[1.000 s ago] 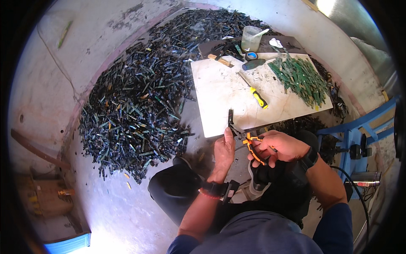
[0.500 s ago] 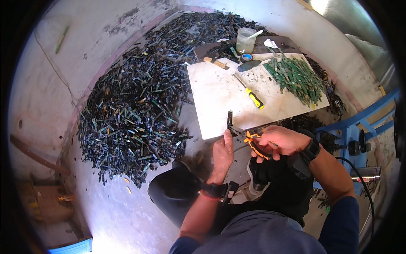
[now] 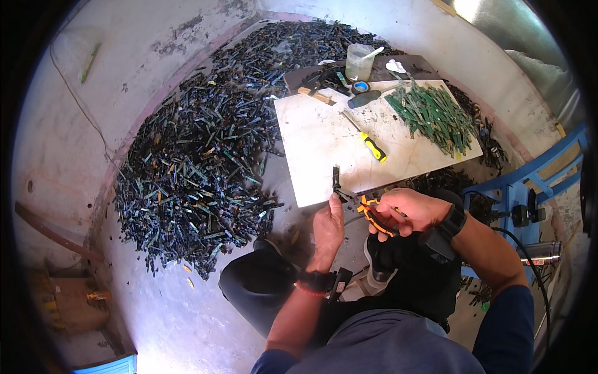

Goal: The person sits on the floor and uses a screwdriver and pliers to disassemble small green electronic components. They remove screws and strip wires from the items, placing the processed parts onto a white board.

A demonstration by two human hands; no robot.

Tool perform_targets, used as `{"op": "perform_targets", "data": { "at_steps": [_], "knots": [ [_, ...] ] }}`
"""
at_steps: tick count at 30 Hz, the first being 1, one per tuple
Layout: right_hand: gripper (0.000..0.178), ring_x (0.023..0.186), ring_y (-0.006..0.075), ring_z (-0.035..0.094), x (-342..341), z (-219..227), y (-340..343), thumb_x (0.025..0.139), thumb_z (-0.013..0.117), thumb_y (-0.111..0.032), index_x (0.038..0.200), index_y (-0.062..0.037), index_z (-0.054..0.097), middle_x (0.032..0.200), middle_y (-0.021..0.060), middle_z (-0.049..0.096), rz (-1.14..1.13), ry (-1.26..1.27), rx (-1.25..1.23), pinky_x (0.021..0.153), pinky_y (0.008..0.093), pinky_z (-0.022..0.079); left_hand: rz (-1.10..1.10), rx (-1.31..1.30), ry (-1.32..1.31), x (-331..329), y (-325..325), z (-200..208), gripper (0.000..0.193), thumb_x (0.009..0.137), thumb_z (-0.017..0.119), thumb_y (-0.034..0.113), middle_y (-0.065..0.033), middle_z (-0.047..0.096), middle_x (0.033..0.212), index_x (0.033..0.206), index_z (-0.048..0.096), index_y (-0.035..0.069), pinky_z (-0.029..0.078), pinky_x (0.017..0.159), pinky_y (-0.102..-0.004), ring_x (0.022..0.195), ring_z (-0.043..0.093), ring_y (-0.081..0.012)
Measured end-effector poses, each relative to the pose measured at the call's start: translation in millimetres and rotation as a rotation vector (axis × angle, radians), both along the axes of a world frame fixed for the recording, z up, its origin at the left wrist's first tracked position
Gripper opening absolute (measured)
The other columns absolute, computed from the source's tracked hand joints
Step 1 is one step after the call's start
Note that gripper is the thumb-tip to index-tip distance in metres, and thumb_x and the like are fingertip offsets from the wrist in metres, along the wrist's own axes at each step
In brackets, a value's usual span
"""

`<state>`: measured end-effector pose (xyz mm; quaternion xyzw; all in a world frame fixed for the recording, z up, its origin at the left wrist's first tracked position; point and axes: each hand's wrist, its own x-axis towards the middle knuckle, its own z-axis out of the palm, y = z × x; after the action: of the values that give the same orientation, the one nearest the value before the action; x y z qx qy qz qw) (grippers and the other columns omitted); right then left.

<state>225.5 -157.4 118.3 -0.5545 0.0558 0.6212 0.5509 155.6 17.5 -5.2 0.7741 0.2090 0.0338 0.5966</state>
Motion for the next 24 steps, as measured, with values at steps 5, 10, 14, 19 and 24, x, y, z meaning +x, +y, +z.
{"op": "perform_targets", "data": {
  "at_steps": [5, 10, 14, 19, 24],
  "knots": [
    [0.03, 0.072, 0.0221, 0.064, -8.6, -1.4, 3.9, 0.09, 0.042, -0.023, 0.103, -0.0007, 0.056, 0.09, 0.0141, 0.065, -0.109, 0.019, 0.024, 0.058, 0.03, 0.048, 0.018, 0.014, -0.035, -2.4, -1.0, 0.3, 0.067, 0.098, 0.036, 0.049, -0.0187, 0.045, 0.053, 0.066, 0.054, -0.007, 0.039, 0.054, -0.0435, 0.05, 0.045, -0.0284],
    [0.03, 0.078, 0.0248, 0.061, -15.3, -6.2, 5.9, 0.093, 0.041, -0.023, 0.106, -0.0005, 0.056, 0.093, 0.014, 0.063, -0.221, 0.158, 0.094, 0.071, 0.0331, 0.049, 0.003, -0.002, -0.023, -2.3, -1.1, 2.4, 0.066, 0.099, 0.036, 0.048, -0.0187, 0.045, 0.053, 0.066, 0.053, -0.007, 0.039, 0.053, -0.0439, 0.049, 0.045, -0.0292],
    [0.029, 0.073, 0.0222, 0.06, -21.5, -0.8, 9.9, 0.094, 0.043, -0.024, 0.108, -0.0018, 0.055, 0.091, 0.0129, 0.061, -0.289, 0.141, 0.127, 0.065, 0.0332, 0.048, 0.021, -0.019, -0.024, -2.4, -0.4, 4.5, 0.065, 0.099, 0.036, 0.046, -0.0177, 0.046, 0.052, 0.065, 0.053, -0.007, 0.038, 0.052, -0.044, 0.049, 0.045, -0.0292],
    [0.029, 0.069, 0.0192, 0.058, -25.3, -18.5, 9.8, 0.096, 0.043, -0.027, 0.108, -0.0032, 0.055, 0.088, 0.0109, 0.06, -0.288, 0.101, 0.181, 0.056, 0.0312, 0.045, 0.025, -0.04, -0.033, -2.3, -1.8, 0.7, 0.065, 0.099, 0.036, 0.045, -0.0151, 0.044, 0.051, 0.064, 0.053, -0.006, 0.037, 0.051, -0.0424, 0.048, 0.043, -0.025],
    [0.029, 0.064, 0.0177, 0.057, -26.0, -13.3, 11.4, 0.096, 0.044, -0.028, 0.108, -0.0027, 0.054, 0.086, 0.01, 0.059, -0.266, 0.039, 0.148, 0.052, 0.0291, 0.045, 0.012, -0.081, -0.02, -2.6, -1.8, 5.7, 0.064, 0.1, 0.035, 0.044, -0.0121, 0.043, 0.05, 0.062, 0.051, -0.006, 0.037, 0.049, -0.0401, 0.048, 0.042, -0.0213]
  ]
}}
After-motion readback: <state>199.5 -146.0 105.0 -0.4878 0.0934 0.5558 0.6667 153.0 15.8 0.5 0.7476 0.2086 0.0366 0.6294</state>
